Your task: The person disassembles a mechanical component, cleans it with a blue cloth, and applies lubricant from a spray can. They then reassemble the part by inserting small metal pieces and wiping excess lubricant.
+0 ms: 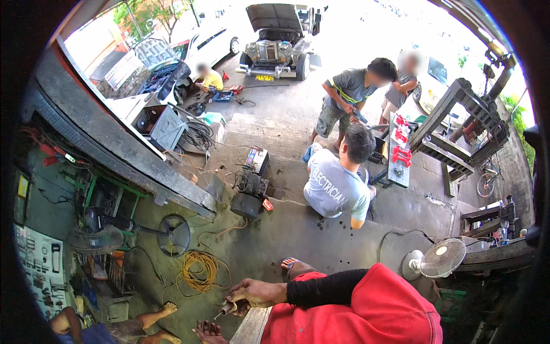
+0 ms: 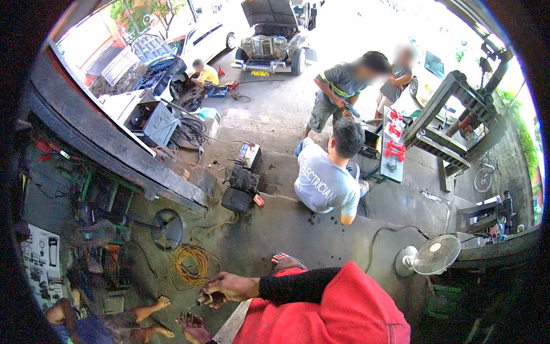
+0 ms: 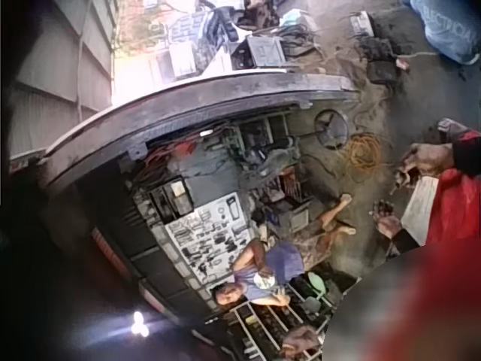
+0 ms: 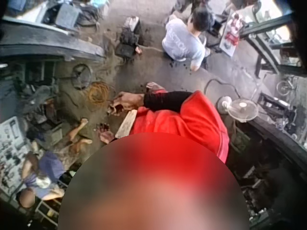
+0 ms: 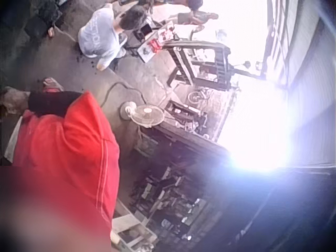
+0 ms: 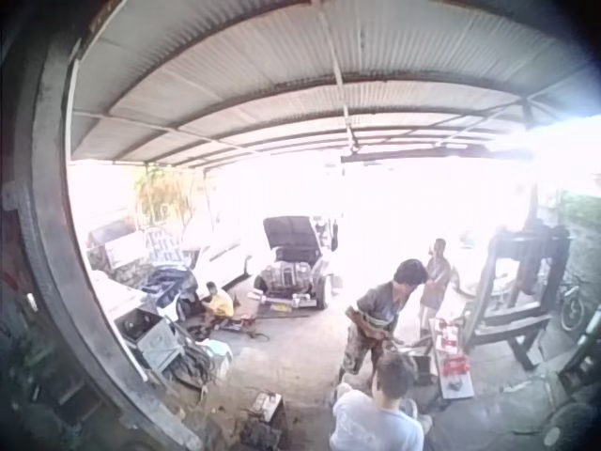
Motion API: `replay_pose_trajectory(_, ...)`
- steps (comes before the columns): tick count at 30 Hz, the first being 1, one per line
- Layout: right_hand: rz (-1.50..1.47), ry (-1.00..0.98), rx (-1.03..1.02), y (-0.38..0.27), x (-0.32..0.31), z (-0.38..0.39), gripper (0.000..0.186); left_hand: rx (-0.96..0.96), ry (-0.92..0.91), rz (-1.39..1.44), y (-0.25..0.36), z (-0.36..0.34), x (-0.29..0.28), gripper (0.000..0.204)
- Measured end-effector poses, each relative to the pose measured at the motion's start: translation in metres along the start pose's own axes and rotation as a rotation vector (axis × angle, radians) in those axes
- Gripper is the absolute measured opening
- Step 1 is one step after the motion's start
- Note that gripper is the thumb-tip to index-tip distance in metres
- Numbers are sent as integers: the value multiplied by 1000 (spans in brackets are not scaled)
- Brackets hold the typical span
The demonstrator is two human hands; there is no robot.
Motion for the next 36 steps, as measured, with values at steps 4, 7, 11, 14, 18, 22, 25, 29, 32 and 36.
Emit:
replay_pose_trajectory(4, 48, 15, -23, 7, 2, -3, 32, 8, -39, -44, 0, -19, -2, 52)
replay_pose_trajectory(7, 85, 33, -7, 9, 2, -4, 32, 8, -58, -55, -4, -17, -1, 53)
replay_pose_trajectory(11, 83, 78, 48, 15, 4, -2, 35, 21, -29, -44, -9, -4, -2, 55)
replay_pose_trajectory(14, 56, 86, 48, 16, 7, -2, 36, 27, 7, -28, -7, 2, -1, 56)
replay_pose_trajectory(18, 60, 126, 56, 20, 14, -8, 29, 19, 45, 8, -3, 3, -5, 57)
replay_pose_trajectory(22, 77, 131, 110, 22, 19, -17, 32, 23, 84, 44, -1, 3, -11, 58)
replay_pose_trajectory(25, 72, 124, 152, 21, 16, -25, 34, 57, 64, 66, 0, 4, -12, 58)
replay_pose_trajectory(29, 102, 120, 192, 18, 11, -37, 34, 60, 141, 45, 1, 4, -13, 57)
replay_pose_trajectory(32, 56, 101, 170, 19, 8, -43, 34, 65, 113, 58, -5, -5, -20, 55)
replay_pose_trajectory(36, 74, 5, 153, 20, 6, -49, 33, 73, 1, 60, -24, -45, -41, 53)
Point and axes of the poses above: each hand's wrist, its own z-axis away from the middle knuckle, its own x-axis out of the palm, y = z × x, the point moved 1 cm from there along -z, towards the middle knuckle, and after that the axes turned 14 degrees about -z, right-handed, at the moved point
